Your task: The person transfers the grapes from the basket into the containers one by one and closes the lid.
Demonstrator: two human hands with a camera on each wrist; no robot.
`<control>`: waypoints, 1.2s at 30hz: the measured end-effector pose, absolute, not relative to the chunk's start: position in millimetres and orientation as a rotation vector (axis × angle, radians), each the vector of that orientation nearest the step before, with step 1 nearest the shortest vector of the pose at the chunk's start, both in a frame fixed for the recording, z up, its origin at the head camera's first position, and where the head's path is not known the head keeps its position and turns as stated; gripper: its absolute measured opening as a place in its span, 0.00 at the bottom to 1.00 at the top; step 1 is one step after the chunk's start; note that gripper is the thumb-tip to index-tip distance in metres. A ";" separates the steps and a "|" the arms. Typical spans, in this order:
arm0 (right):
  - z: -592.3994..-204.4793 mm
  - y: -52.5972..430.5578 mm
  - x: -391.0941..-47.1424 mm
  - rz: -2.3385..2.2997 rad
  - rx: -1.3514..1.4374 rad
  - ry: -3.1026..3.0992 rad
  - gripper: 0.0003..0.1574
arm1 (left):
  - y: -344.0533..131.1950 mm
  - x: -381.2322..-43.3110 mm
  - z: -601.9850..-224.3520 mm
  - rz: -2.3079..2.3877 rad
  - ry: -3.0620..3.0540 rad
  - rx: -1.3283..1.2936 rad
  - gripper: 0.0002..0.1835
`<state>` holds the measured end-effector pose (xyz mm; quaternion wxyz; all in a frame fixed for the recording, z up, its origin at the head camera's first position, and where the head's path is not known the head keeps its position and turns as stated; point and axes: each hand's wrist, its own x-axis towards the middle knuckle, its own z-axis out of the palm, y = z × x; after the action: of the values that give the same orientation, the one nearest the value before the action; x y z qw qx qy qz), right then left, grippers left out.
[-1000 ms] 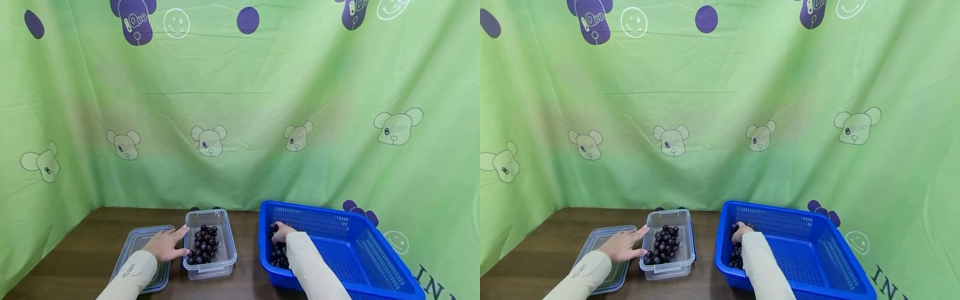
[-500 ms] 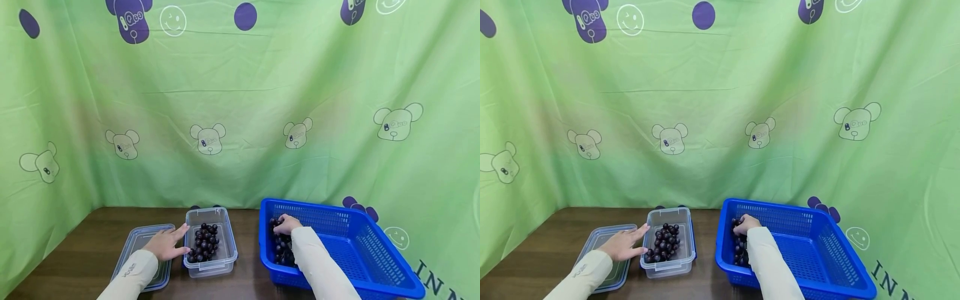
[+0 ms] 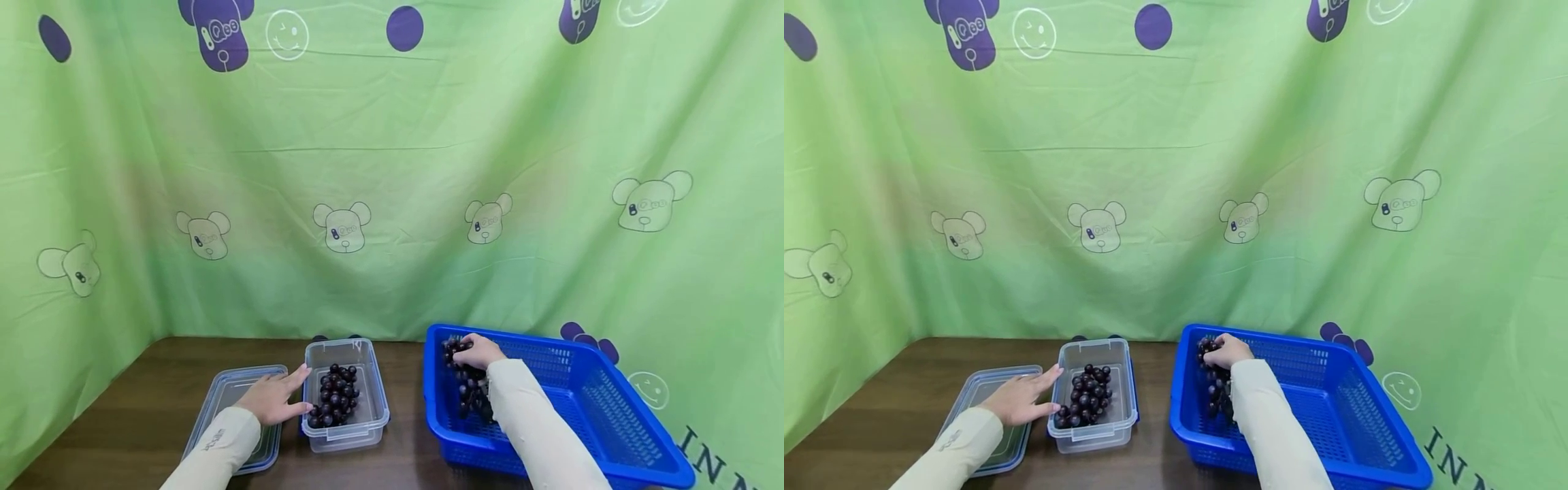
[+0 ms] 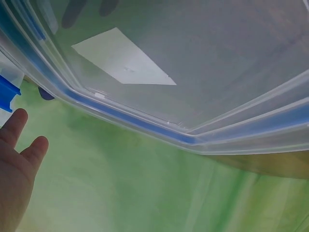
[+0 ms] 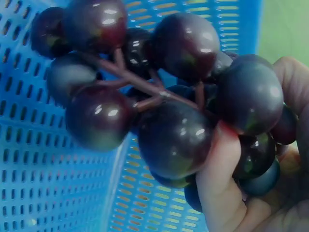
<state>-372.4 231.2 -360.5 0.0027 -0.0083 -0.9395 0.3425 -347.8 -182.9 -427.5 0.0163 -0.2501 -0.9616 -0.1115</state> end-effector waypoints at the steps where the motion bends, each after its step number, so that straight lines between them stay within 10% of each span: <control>1: -358.1 232.8 -372.0 1.126 -0.055 -2.933 0.34 | -182.1 -348.4 -427.5 -0.344 -2.987 -0.787 0.39; 36: -306.5 208.6 -366.8 1.710 -0.062 -2.763 0.36 | -184.1 -351.7 -431.0 -0.338 -2.963 -0.802 0.39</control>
<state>-366.8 208.6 -306.5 -0.0538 -0.0190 -0.8490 0.5254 -351.7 -184.1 -431.0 0.0266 -0.2595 -0.9592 -0.1093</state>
